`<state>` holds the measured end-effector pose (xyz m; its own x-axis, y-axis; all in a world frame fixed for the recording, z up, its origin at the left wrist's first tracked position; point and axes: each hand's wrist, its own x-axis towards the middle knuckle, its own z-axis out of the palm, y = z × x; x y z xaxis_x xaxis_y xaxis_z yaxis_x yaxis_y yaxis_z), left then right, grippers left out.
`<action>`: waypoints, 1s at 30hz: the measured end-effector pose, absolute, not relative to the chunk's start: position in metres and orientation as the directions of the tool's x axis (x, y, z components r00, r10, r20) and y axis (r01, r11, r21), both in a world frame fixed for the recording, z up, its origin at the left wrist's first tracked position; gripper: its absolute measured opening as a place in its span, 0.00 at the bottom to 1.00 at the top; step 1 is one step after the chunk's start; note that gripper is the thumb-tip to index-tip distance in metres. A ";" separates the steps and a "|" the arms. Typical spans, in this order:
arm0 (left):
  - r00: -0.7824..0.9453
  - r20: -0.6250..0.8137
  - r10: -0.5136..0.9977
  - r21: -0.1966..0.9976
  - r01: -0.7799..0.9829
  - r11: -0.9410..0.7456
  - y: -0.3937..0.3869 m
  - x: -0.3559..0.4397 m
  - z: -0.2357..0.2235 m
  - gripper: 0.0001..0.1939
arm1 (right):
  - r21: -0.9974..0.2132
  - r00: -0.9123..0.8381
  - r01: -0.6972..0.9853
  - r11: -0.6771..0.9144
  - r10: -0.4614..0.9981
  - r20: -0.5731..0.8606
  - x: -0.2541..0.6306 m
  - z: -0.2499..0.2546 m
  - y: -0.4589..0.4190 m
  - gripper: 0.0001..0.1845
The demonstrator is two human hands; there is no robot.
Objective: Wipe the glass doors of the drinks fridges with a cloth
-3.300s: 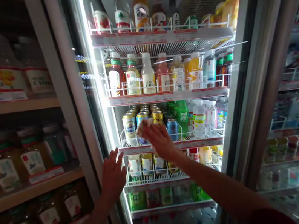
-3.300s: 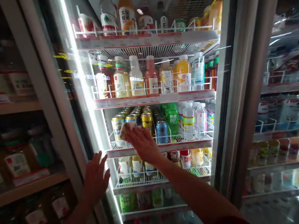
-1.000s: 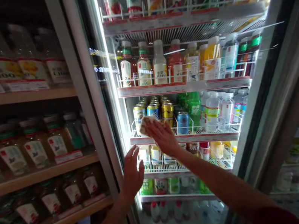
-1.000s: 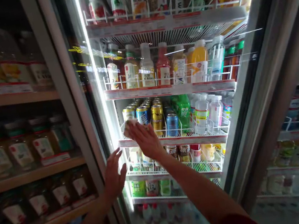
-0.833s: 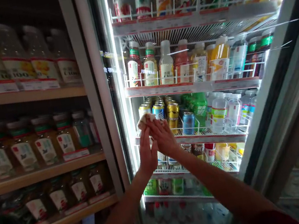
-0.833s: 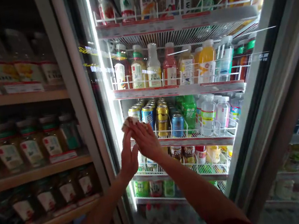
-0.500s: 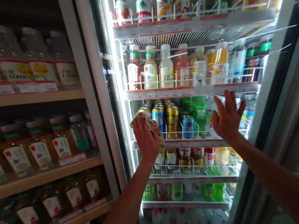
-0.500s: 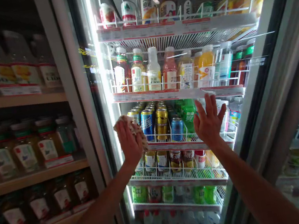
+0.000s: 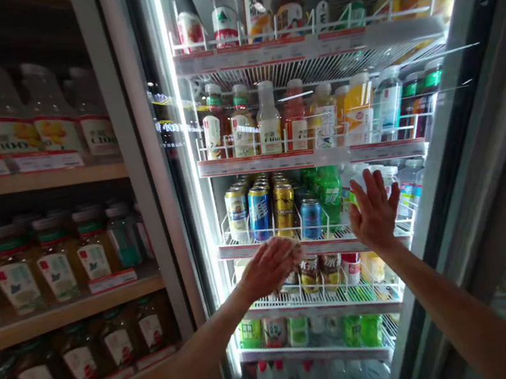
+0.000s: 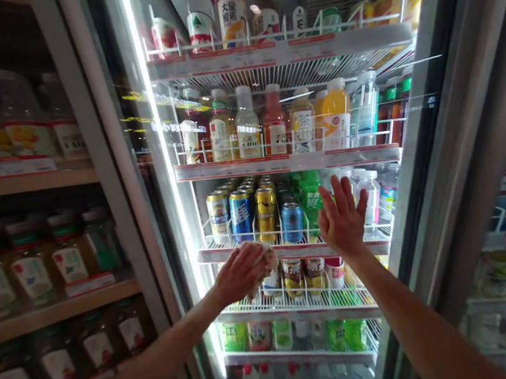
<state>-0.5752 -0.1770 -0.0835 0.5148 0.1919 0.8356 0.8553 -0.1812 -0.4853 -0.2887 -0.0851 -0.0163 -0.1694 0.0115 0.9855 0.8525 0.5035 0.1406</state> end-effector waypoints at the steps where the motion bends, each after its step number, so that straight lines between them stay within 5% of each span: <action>1: 0.515 0.833 0.202 -0.485 0.855 -0.182 -0.177 -0.576 -0.081 0.18 | 0.149 -0.176 0.850 0.505 0.006 0.984 -0.288 -0.017 -0.085 0.27; 6: 0.160 0.986 0.039 -0.157 0.985 -0.071 -0.180 -0.594 -0.052 0.20 | 0.167 -0.191 0.842 0.514 -0.006 0.982 -0.287 -0.020 -0.083 0.28; 12: 0.486 0.847 0.217 -0.456 0.873 -0.175 -0.180 -0.588 -0.045 0.11 | 0.190 -0.198 0.832 0.522 -0.040 0.979 -0.286 -0.019 -0.082 0.29; 17: 0.015 1.000 -0.006 -0.014 0.996 0.084 -0.179 -0.603 -0.006 0.22 | 0.203 -0.190 0.813 0.546 -0.080 0.978 -0.287 -0.019 -0.083 0.31; 18: 0.061 0.998 0.000 -0.061 0.995 0.078 -0.177 -0.597 -0.004 0.24 | 0.200 -0.188 0.812 0.548 -0.079 0.979 -0.286 -0.019 -0.083 0.32; 21: 0.453 0.874 0.173 -0.455 0.890 -0.033 -0.169 -0.574 -0.004 0.25 | 0.203 -0.191 0.809 0.552 -0.080 0.978 -0.285 -0.018 -0.084 0.32; 23: 0.556 0.808 0.196 -0.558 0.828 -0.050 -0.166 -0.568 0.002 0.25 | 0.216 -0.203 0.803 0.555 -0.086 0.975 -0.283 -0.018 -0.084 0.33; 28: 0.132 0.985 -0.109 -0.120 0.986 0.115 -0.164 -0.567 0.034 0.30 | 0.218 -0.208 0.800 0.559 -0.082 0.975 -0.285 -0.019 -0.085 0.34; 30: 0.303 0.953 -0.021 -0.301 0.951 0.074 -0.161 -0.553 0.034 0.30 | 0.216 -0.208 0.801 0.559 -0.080 0.975 -0.284 -0.019 -0.085 0.34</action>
